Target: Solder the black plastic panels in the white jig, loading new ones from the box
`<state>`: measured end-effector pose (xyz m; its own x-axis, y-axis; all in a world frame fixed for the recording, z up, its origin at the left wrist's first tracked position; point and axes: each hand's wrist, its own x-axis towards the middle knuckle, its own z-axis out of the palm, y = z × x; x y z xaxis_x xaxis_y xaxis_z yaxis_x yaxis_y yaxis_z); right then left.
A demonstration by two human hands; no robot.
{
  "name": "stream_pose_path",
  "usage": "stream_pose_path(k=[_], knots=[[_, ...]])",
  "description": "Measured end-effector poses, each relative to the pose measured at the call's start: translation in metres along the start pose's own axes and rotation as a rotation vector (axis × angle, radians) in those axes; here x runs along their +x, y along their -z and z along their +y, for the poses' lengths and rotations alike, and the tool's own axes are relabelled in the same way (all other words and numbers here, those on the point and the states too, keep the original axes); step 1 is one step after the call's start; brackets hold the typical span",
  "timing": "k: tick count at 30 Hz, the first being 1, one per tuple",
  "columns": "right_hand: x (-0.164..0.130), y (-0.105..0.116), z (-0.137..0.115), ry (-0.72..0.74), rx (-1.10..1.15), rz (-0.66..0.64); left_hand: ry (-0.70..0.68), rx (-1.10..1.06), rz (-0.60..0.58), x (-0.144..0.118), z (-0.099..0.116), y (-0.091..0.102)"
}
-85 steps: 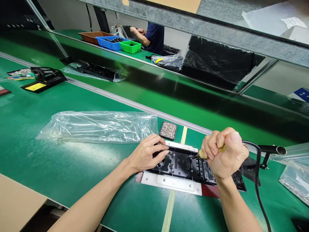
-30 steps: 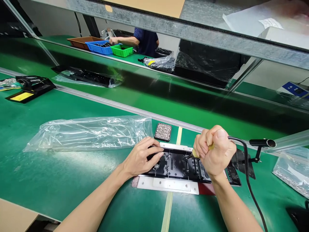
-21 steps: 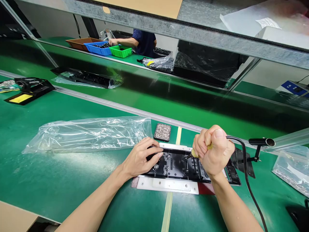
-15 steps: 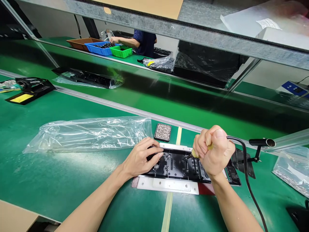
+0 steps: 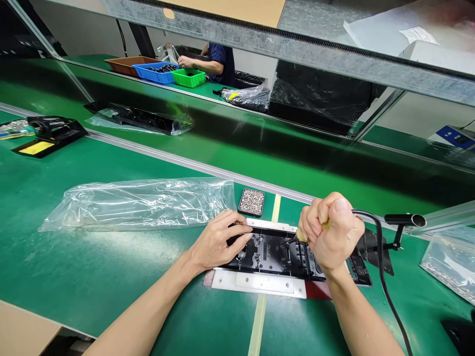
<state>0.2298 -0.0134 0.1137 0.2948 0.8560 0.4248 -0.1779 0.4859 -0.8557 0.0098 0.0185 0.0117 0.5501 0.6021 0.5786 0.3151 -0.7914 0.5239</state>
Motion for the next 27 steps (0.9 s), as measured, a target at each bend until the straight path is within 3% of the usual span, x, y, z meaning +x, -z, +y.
stream_pose_path(k=[27], knots=[[0.0006, -0.0008, -0.0006, -0.008, -0.003, 0.013, -0.002, 0.012, 0.01, 0.0014, 0.0006, -0.001]])
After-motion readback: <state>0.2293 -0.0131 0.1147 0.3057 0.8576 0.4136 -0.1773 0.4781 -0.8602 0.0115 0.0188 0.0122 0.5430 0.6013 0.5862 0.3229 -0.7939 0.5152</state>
